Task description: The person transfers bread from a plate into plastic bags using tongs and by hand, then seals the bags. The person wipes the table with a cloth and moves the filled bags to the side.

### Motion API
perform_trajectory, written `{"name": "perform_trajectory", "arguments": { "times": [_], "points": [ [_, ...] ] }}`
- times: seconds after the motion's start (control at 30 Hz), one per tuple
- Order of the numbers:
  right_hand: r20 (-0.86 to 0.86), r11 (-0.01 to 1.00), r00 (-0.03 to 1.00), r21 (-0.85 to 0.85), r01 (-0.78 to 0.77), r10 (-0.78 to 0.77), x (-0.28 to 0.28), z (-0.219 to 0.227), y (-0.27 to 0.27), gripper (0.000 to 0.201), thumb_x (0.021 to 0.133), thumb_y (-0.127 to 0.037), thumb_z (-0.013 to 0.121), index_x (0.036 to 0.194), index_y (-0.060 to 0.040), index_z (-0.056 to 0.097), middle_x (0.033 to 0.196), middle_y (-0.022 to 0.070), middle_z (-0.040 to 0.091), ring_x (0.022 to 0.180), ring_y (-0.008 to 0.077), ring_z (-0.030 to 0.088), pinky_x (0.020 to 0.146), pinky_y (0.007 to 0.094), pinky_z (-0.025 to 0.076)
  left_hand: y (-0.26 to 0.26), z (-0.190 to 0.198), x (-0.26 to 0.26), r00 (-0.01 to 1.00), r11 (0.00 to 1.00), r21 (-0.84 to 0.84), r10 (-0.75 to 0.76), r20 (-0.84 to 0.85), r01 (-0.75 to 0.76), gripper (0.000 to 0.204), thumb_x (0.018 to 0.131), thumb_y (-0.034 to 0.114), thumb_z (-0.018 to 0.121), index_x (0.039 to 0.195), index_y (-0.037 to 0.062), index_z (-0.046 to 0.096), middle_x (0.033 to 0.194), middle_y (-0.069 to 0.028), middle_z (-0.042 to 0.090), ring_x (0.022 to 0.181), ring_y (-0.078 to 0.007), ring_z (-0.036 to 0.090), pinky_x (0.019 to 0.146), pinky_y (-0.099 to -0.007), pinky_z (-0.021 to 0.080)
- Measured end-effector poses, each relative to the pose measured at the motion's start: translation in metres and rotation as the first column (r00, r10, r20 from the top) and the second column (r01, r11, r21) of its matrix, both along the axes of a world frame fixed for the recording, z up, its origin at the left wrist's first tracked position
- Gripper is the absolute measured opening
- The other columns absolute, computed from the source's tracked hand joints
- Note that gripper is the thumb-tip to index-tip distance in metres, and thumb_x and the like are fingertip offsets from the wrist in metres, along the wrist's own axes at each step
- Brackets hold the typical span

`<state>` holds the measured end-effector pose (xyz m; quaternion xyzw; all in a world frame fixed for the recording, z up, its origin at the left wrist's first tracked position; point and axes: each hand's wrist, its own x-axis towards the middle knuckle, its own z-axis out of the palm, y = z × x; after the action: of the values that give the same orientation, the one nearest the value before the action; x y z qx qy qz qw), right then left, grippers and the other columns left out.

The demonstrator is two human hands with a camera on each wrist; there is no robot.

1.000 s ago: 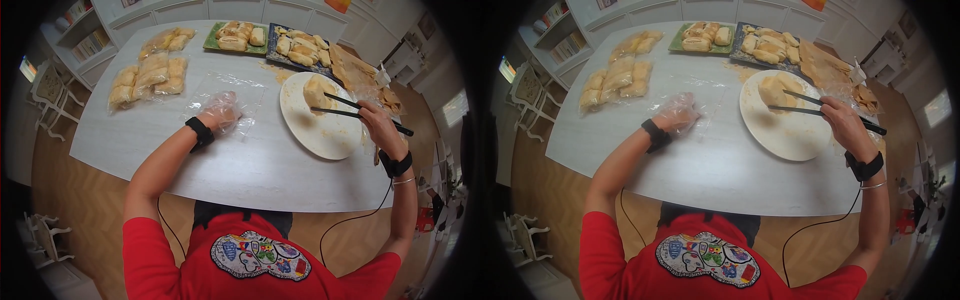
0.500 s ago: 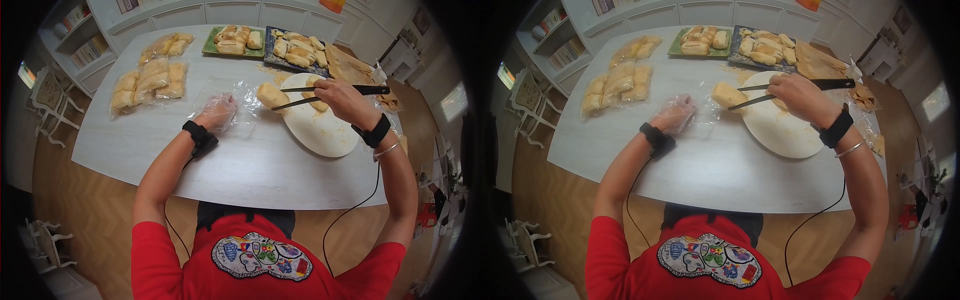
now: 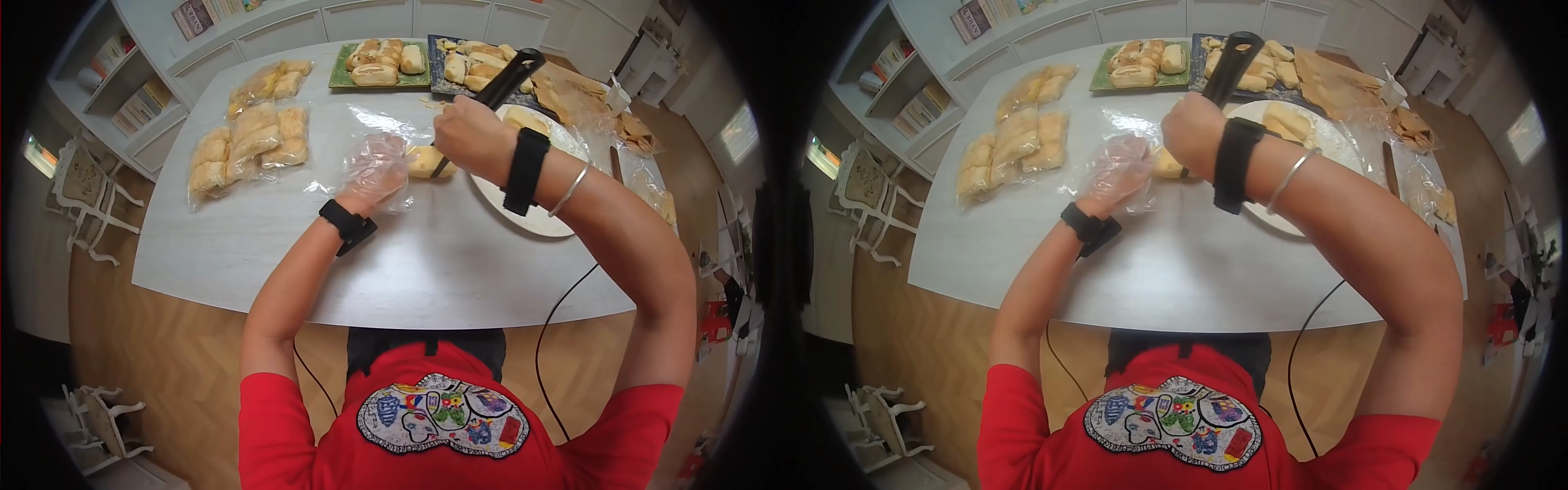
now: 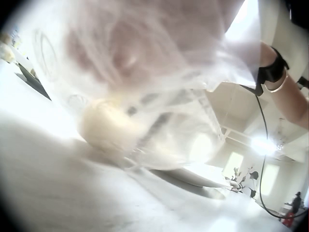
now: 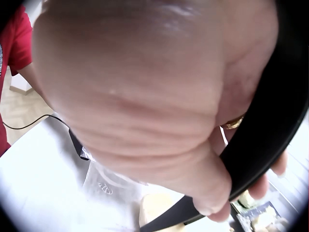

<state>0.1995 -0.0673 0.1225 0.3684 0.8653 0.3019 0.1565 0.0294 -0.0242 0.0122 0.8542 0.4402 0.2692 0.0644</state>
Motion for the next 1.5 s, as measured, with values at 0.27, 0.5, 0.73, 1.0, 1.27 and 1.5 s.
{"name": "perform_trajectory", "arguments": {
  "times": [0.27,0.5,0.73,1.0,1.27,1.5],
  "points": [
    [-0.187,0.999,0.982,-0.042,-0.023,0.015,0.005,-0.021,0.010,0.009,0.077,-0.008,0.062,0.073,-0.0080,0.069,0.096,0.0061,0.058,0.078,0.0215,0.063,0.065,0.0328,0.049,0.001,-0.006,-0.002,0.997,0.986,-0.165,0.001,0.072,0.011,0.027,0.088,0.026,0.055,0.092,0.0005,0.064,0.097,-0.0228,0.063,0.092,-0.0386,0.059,0.082,-0.0481,0.046],
    [-0.455,0.969,0.882,-0.245,0.008,-0.122,0.075,-0.026,-0.010,0.008,0.084,-0.005,0.060,0.091,-0.0004,0.061,0.124,0.0133,0.050,0.096,0.0301,0.059,0.080,0.0409,0.050,0.004,-0.011,-0.011,0.998,0.962,-0.267,0.053,-0.015,-0.055,0.031,0.093,0.030,0.051,0.091,0.0017,0.064,0.100,-0.0211,0.063,0.093,-0.0378,0.060,0.082,-0.0471,0.046],
    [-0.533,0.972,0.835,-0.236,0.009,-0.137,0.113,-0.028,-0.046,0.005,0.080,0.004,0.055,0.081,-0.0011,0.057,0.093,0.0114,0.055,0.084,0.0324,0.058,0.074,0.0423,0.047,-0.001,-0.023,-0.012,0.991,0.996,-0.025,0.078,-0.112,-0.081,0.025,0.092,0.028,0.054,0.096,0.0044,0.062,0.107,-0.0181,0.061,0.098,-0.0357,0.058,0.084,-0.0453,0.048],
    [-0.566,0.978,0.813,-0.209,0.018,-0.136,0.100,-0.044,-0.036,0.009,0.078,0.005,0.052,0.082,-0.0003,0.058,0.091,0.0115,0.056,0.081,0.0330,0.059,0.073,0.0419,0.048,0.003,-0.031,-0.016,0.996,0.986,0.141,-0.092,-0.007,0.092,0.017,0.090,0.023,0.060,0.097,0.0067,0.061,0.115,-0.0142,0.061,0.105,-0.0350,0.058,0.087,-0.0413,0.049],
    [-0.575,0.981,0.814,-0.190,-0.031,-0.085,0.072,-0.053,-0.013,0.008,0.081,0.001,0.054,0.087,-0.0015,0.059,0.095,0.0105,0.057,0.088,0.0307,0.059,0.076,0.0411,0.048,0.003,-0.025,-0.023,0.983,0.984,-0.027,-0.171,0.073,0.174,0.015,0.088,0.015,0.059,0.101,0.0088,0.062,0.117,-0.0115,0.061,0.105,-0.0330,0.059,0.087,-0.0391,0.050],
    [-0.603,0.992,0.795,-0.125,-0.020,-0.060,0.044,-0.072,0.015,0.014,0.078,0.001,0.056,0.090,-0.0035,0.060,0.095,0.0102,0.056,0.089,0.0309,0.059,0.078,0.0404,0.050,0.009,-0.028,-0.031,0.954,0.964,0.010,-0.265,0.142,0.266,0.016,0.084,0.009,0.059,0.100,0.0081,0.062,0.114,-0.0107,0.060,0.104,-0.0306,0.059,0.087,-0.0383,0.050]
  ]
}}
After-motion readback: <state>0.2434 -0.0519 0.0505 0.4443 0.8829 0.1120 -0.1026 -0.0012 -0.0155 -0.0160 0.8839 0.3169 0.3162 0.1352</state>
